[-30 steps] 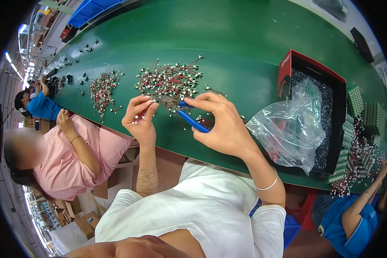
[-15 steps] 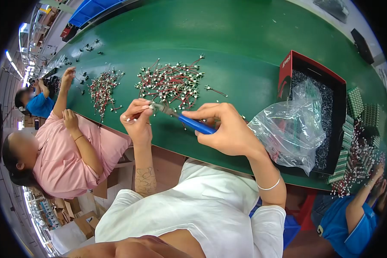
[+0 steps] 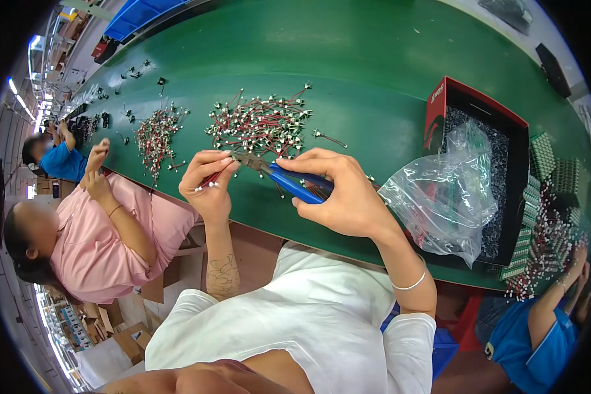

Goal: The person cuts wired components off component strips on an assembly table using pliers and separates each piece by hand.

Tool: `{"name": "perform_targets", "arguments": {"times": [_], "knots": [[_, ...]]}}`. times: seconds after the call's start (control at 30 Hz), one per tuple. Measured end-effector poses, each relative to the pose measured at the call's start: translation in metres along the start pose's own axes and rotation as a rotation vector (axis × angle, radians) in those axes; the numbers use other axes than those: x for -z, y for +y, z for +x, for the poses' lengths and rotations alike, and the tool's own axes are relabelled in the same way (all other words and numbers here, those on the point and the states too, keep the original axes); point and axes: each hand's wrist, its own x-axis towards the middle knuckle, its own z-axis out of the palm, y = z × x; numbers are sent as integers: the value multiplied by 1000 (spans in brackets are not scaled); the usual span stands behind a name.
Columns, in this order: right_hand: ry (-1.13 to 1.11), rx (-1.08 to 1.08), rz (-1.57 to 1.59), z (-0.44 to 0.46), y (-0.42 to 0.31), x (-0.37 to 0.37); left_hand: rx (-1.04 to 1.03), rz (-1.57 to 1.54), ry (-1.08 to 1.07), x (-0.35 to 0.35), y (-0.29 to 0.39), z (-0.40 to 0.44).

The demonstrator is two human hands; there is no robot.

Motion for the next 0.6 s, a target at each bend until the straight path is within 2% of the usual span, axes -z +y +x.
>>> {"name": "perform_targets", "arguments": {"times": [0.17, 0.37, 0.53, 0.6], "knots": [[-22, 10, -52, -1, -5, 4, -73, 30, -39, 3, 3, 3], [71, 97, -115, 1, 0, 0, -19, 56, -64, 3, 9, 6], [-21, 39, -111, -1, -2, 6, 10, 59, -90, 5, 10, 6], [-71, -42, -5, -2, -2, 7, 35, -102, -99, 7, 4, 5]]}}
